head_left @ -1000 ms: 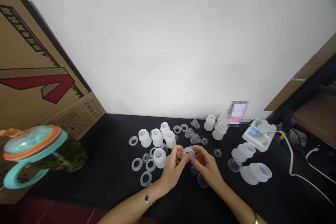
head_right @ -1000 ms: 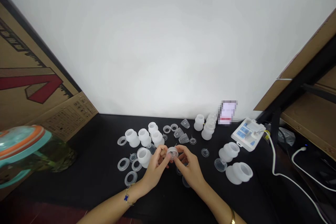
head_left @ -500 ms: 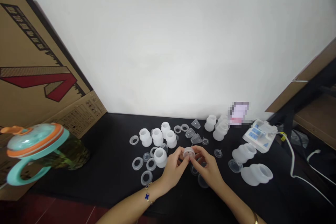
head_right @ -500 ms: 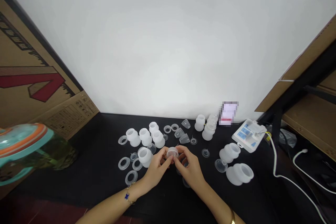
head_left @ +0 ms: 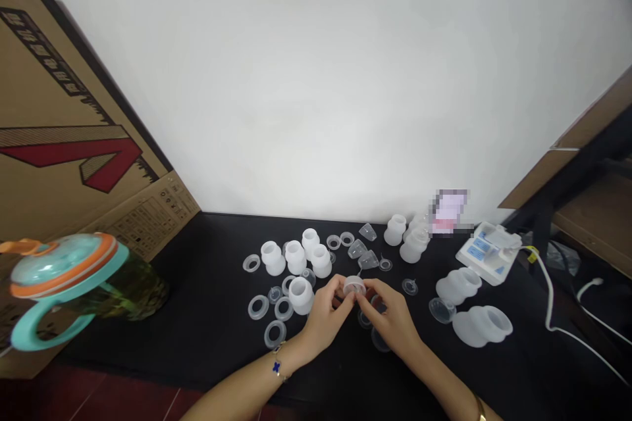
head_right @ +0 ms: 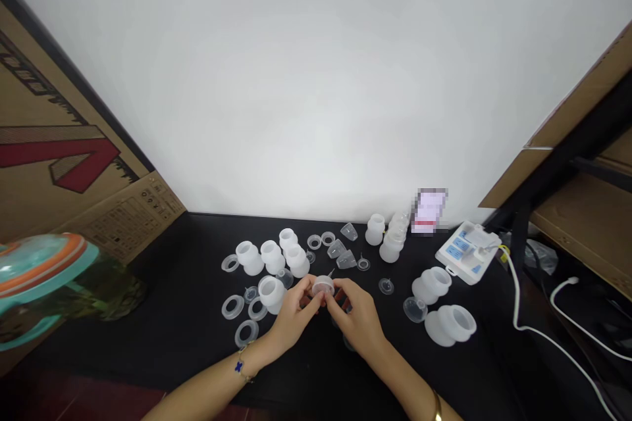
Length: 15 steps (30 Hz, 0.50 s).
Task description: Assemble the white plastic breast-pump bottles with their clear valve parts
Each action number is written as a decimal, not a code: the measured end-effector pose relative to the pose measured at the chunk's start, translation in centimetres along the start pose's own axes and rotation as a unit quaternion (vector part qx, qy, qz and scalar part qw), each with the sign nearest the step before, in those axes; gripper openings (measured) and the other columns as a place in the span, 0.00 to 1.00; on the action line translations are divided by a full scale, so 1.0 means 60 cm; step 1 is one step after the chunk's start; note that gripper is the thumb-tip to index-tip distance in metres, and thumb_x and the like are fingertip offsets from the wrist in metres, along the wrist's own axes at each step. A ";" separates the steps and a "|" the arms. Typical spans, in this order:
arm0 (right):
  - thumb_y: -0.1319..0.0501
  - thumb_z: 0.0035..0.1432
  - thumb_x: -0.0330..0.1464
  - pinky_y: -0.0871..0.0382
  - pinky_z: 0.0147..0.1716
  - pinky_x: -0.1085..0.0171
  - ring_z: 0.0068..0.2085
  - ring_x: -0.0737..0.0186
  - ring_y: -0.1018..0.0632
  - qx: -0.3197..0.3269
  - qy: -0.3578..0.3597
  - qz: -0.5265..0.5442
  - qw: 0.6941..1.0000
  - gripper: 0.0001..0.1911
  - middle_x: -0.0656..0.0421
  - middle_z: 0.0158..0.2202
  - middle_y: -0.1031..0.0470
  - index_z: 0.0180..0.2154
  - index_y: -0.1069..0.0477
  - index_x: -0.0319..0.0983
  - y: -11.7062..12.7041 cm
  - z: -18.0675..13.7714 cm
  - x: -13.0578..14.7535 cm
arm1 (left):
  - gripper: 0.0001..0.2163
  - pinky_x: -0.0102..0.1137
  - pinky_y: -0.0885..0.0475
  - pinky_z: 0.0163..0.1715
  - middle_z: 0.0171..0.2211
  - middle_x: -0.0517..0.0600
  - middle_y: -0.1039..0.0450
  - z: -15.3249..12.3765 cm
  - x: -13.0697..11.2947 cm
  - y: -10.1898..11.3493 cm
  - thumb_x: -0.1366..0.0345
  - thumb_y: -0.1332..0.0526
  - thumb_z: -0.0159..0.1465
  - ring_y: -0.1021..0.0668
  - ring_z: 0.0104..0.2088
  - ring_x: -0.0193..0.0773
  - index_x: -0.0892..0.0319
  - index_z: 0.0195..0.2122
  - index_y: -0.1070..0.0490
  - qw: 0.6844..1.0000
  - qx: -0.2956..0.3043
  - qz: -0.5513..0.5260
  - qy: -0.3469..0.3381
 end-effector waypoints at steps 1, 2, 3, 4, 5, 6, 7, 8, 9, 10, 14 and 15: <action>0.39 0.64 0.39 0.28 0.30 0.63 0.32 0.58 0.21 0.000 0.003 -0.002 1.000 0.10 0.57 0.35 0.19 0.41 0.23 0.42 0.000 0.000 0.001 | 0.10 0.26 0.35 0.26 0.31 0.48 0.27 0.000 -0.001 0.000 0.56 0.41 0.69 0.26 0.31 0.38 0.58 0.37 0.30 1.000 -0.002 0.002 -0.002; 0.40 0.64 0.38 0.28 0.30 0.63 0.32 0.58 0.21 0.001 0.005 -0.005 1.000 0.09 0.57 0.35 0.19 0.41 0.23 0.42 0.000 0.000 0.001 | 0.10 0.26 0.35 0.26 0.31 0.47 0.27 0.000 -0.002 0.001 0.57 0.41 0.69 0.26 0.31 0.37 0.58 0.37 0.30 1.000 -0.004 0.005 -0.004; 0.40 0.64 0.38 0.28 0.31 0.63 0.33 0.58 0.21 0.002 0.007 -0.009 1.000 0.09 0.57 0.35 0.19 0.41 0.23 0.42 -0.001 0.000 0.001 | 0.09 0.26 0.36 0.26 0.30 0.47 0.27 0.001 -0.003 0.001 0.57 0.41 0.69 0.26 0.30 0.37 0.58 0.37 0.30 1.000 -0.005 0.008 -0.005; 0.40 0.65 0.38 0.28 0.32 0.63 0.33 0.58 0.21 0.005 0.008 -0.012 1.000 0.09 0.57 0.35 0.19 0.40 0.24 0.42 -0.002 0.000 0.000 | 0.09 0.27 0.36 0.26 0.30 0.47 0.27 0.001 -0.004 0.002 0.58 0.41 0.69 0.26 0.30 0.37 0.58 0.36 0.30 1.000 -0.006 0.010 -0.006; 0.40 0.65 0.38 0.29 0.32 0.63 0.33 0.57 0.21 0.005 0.010 -0.014 1.000 0.08 0.57 0.35 0.19 0.40 0.24 0.42 -0.002 0.000 0.000 | 0.09 0.27 0.36 0.26 0.30 0.47 0.27 0.001 -0.005 0.002 0.59 0.41 0.69 0.26 0.30 0.37 0.58 0.36 0.30 1.000 -0.006 0.013 -0.007; 0.40 0.65 0.38 0.29 0.32 0.63 0.33 0.57 0.21 0.005 0.011 -0.017 1.000 0.08 0.57 0.35 0.20 0.40 0.24 0.42 -0.002 -0.001 -0.001 | 0.08 0.27 0.36 0.27 0.29 0.47 0.26 0.001 -0.007 0.002 0.59 0.40 0.69 0.26 0.30 0.37 0.58 0.36 0.30 1.000 -0.007 0.016 -0.009; 0.41 0.65 0.37 0.29 0.32 0.63 0.34 0.57 0.21 0.006 0.012 -0.018 1.000 0.08 0.58 0.34 0.20 0.40 0.24 0.42 -0.003 -0.001 -0.001 | 0.08 0.27 0.36 0.27 0.29 0.47 0.26 0.001 -0.008 0.002 0.59 0.40 0.68 0.26 0.30 0.37 0.58 0.35 0.30 1.000 -0.006 0.019 -0.009; 0.41 0.65 0.37 0.29 0.32 0.63 0.34 0.58 0.21 0.005 0.012 -0.021 1.000 0.08 0.58 0.34 0.20 0.40 0.25 0.42 -0.003 -0.002 -0.002 | 0.08 0.27 0.36 0.27 0.29 0.47 0.26 0.001 -0.009 0.002 0.59 0.40 0.68 0.25 0.30 0.37 0.58 0.35 0.30 1.000 -0.006 0.021 -0.009; 0.41 0.65 0.37 0.29 0.32 0.63 0.33 0.58 0.21 0.005 0.012 -0.022 1.000 0.08 0.58 0.34 0.20 0.40 0.25 0.42 -0.002 -0.002 -0.003 | 0.08 0.27 0.36 0.27 0.29 0.47 0.26 0.001 -0.010 0.002 0.59 0.40 0.68 0.26 0.30 0.37 0.58 0.35 0.30 1.000 -0.006 0.023 -0.009; 0.41 0.65 0.37 0.29 0.32 0.63 0.33 0.58 0.21 0.004 0.013 -0.024 1.000 0.08 0.58 0.34 0.20 0.40 0.25 0.42 -0.002 -0.003 -0.003 | 0.08 0.27 0.36 0.27 0.28 0.46 0.27 0.001 -0.010 0.002 0.59 0.40 0.68 0.26 0.29 0.37 0.58 0.34 0.31 1.000 -0.006 0.025 -0.008; 0.40 0.65 0.37 0.29 0.32 0.62 0.33 0.58 0.21 0.001 0.018 -0.026 1.000 0.08 0.58 0.34 0.19 0.39 0.24 0.42 -0.001 -0.003 -0.003 | 0.09 0.27 0.36 0.27 0.27 0.46 0.28 0.000 -0.010 0.002 0.58 0.40 0.68 0.27 0.28 0.36 0.58 0.34 0.31 1.000 -0.005 0.025 -0.004; 0.40 0.65 0.37 0.29 0.32 0.62 0.32 0.58 0.21 0.000 0.017 -0.026 1.000 0.08 0.58 0.34 0.19 0.39 0.24 0.42 -0.001 -0.003 -0.003 | 0.09 0.27 0.37 0.27 0.27 0.45 0.28 0.000 -0.009 0.002 0.58 0.40 0.68 0.27 0.28 0.36 0.58 0.34 0.31 1.000 -0.003 0.025 -0.003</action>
Point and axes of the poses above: each hand's wrist, its own z-axis towards the middle knuckle, its own y-axis out of the back of the hand, x = y × z, the point moved 6 cm from there along z, towards the middle knuckle
